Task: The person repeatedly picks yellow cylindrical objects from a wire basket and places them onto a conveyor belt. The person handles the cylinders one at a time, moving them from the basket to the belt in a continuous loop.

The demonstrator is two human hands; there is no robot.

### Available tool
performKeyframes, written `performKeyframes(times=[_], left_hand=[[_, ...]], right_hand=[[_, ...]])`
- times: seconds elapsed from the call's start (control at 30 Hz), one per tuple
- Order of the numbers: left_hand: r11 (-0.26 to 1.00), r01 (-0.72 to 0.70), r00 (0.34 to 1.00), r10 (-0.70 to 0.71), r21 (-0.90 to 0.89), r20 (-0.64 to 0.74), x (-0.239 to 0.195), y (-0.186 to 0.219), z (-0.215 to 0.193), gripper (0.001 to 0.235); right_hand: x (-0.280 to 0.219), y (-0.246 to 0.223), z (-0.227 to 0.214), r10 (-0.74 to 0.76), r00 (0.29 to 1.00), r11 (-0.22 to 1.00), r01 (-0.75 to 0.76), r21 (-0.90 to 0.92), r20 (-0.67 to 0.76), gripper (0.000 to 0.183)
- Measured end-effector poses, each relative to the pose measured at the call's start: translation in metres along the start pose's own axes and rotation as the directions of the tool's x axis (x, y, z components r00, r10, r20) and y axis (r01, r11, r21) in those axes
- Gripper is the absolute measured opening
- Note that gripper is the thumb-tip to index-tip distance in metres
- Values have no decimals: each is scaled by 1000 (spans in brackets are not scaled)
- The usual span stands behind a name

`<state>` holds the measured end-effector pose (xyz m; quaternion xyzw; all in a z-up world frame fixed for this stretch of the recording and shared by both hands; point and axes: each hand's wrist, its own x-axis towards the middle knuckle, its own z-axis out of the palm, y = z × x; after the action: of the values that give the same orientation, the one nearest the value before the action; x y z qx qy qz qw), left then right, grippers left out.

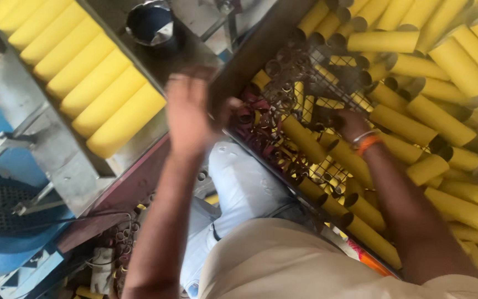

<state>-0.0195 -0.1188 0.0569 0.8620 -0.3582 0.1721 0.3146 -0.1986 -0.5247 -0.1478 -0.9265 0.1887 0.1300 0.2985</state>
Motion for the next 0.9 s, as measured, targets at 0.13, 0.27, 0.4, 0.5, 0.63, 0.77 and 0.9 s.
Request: performKeyframes(times=[0.13,0.27,0.4,0.5,0.63,0.77,0.9], left_hand=[[997,51,935,-27,-61,355,8,61,47,68],[976,214,879,-173,-44,444,2,61,55,41],[984,172,892,-134,-50,432,0,57,60,48],[989,136,907,-100,-59,408,1,57,65,48],[992,122,909,-97,-36,406,0,58,62,43],[988,148,868,-149,41,473,-4,56,65,46],[986,163,887,-130,-38,442,-8,52,78,52]], right_hand=[[25,-36,45,-97,987,988,111,-111,126,37],[46,-57,53,119,868,705,268,-656,482,33],[35,-48,30,212,704,656,412,-632,678,35],[7,-48,25,304,707,709,279,-647,638,41],[-22,-64,21,247,795,614,315,-724,555,50],[-28,-73,2,393,773,525,256,-811,498,41],[-33,-67,-15,416,756,623,169,-764,506,38]])
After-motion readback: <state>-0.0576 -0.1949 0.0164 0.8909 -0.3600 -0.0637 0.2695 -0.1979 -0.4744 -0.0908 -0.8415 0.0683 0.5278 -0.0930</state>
